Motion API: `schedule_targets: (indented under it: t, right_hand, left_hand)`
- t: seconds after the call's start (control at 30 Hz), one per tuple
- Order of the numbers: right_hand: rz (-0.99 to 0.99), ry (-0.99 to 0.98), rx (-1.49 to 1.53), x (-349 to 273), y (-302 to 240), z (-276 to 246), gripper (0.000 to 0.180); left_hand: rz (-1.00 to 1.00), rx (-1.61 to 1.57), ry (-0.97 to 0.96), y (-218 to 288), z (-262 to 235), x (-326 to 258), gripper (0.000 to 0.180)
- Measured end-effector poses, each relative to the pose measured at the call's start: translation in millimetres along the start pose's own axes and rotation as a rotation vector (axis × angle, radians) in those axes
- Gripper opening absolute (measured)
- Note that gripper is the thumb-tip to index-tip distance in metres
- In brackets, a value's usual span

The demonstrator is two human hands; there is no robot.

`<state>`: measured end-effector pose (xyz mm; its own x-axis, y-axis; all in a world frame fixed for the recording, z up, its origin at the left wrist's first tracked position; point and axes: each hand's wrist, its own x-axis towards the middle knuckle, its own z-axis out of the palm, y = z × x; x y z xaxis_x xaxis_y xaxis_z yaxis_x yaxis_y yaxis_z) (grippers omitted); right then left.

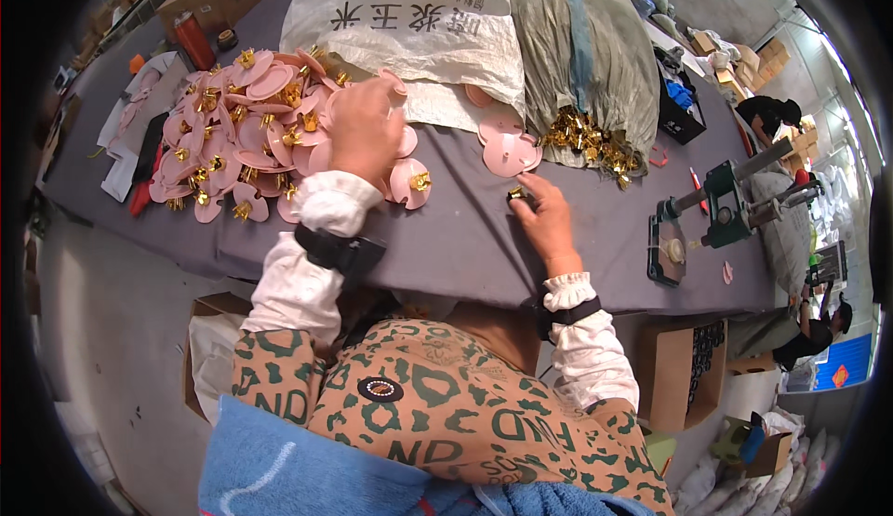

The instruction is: Assembling small plastic disks with metal gold components and using a manual press.

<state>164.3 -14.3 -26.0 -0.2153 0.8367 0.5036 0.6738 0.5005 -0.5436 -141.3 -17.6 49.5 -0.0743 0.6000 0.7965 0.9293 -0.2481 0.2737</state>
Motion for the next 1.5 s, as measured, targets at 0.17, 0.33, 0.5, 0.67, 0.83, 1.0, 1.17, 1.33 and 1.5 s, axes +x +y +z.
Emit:
schedule_targets:
  t: [0.17, 0.33, 0.5, 0.67, 0.83, 1.0, 1.17, 1.33, 1.5]
  right_hand:
    - [0.045, 0.088, 0.024, -9.4, 15.7, 19.6, 0.035]
    - [0.172, 0.133, 0.133, -10.4, 0.4, 8.4, 0.024]
    - [0.172, 0.174, 0.466, -11.6, 4.3, 11.7, 0.029]
    - [0.219, 0.247, 0.505, -13.7, 8.4, 7.8, 0.029]
    - [0.143, 0.234, 0.463, -10.0, -31.3, -4.8, 0.026]
    - [-0.047, 0.191, 0.26, -1.9, -35.2, -9.6, 0.025]
    - [-0.312, 0.237, 0.011, -0.2, -34.3, -11.8, 0.024]
    - [-0.087, 0.132, 0.183, -4.3, -44.5, -11.0, 0.022]
    - [0.551, 0.045, 0.801, -4.0, -48.8, 1.8, 0.024]
  left_hand:
    - [-0.051, -0.381, -0.521, 78.5, 71.5, -13.4, 0.04]
    - [-0.03, -0.165, -0.519, 99.6, 142.2, -34.6, 0.042]
    - [-0.103, -0.143, -0.566, 96.5, 140.1, -30.4, 0.036]
    - [-0.415, -0.755, -0.637, 81.2, 125.7, -40.2, 0.031]
    - [-0.619, -1.086, -0.679, 90.7, 76.1, -43.9, 0.03]
    - [-0.467, -0.86, -0.693, 108.7, 55.5, -42.0, 0.026]
    - [-0.376, -0.809, -0.617, 110.7, 53.7, -47.2, 0.022]
    - [-0.394, -0.861, -0.637, 105.0, 46.0, -53.2, 0.019]
    - [-0.236, -0.726, -0.622, 98.5, 41.2, -57.7, 0.015]
